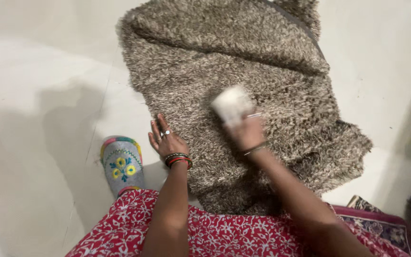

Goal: The person cleans a brown shaggy rug by hand using a small white brush, scrubbing the pile in various directions across the surface.

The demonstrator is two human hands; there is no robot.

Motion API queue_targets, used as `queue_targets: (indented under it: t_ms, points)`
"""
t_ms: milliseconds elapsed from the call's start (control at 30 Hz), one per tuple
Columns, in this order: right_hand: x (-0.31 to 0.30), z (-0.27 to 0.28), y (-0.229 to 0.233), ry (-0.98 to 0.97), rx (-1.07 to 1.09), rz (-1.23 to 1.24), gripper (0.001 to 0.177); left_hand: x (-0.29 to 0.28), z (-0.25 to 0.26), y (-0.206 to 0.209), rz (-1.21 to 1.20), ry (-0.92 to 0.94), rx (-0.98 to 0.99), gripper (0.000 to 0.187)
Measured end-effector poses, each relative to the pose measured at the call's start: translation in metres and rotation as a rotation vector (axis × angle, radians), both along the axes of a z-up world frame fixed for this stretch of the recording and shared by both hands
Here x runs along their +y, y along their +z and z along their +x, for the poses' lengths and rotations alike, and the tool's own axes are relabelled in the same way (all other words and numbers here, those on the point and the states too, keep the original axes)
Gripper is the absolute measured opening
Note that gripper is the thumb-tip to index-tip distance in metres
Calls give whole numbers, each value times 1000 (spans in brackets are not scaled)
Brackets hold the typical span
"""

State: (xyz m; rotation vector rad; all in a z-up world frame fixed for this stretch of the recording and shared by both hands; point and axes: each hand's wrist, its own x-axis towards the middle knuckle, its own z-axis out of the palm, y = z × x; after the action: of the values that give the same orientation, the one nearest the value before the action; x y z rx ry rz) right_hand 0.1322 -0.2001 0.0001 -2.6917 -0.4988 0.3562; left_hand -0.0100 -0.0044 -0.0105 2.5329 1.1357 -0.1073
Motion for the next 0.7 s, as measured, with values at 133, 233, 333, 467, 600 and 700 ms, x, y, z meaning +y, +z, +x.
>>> queue_targets:
  t_ms: [133, 233, 333, 467, 600, 700]
  points:
    - [66, -43, 74, 553, 10, -247, 63, -1, 2, -4, 7, -2, -21, 80]
    - [37, 9, 66, 113, 396, -259, 51, -3, 0, -8, 117, -22, -68, 77]
    - [-66, 100, 53, -135, 136, -479, 53, -2, 0, -6, 84, -41, -5, 82]
    - [-181, 172, 44, -511, 190, -553, 61, 2, 0, -4, 49, -22, -7, 85]
    - [-201, 189, 7, -698, 47, -470, 67, 3, 1, -1, 35, -35, 36, 87]
    - [-184, 157, -10, -706, -259, -261, 65, 4, 4, 1, -102, -3, 103, 90]
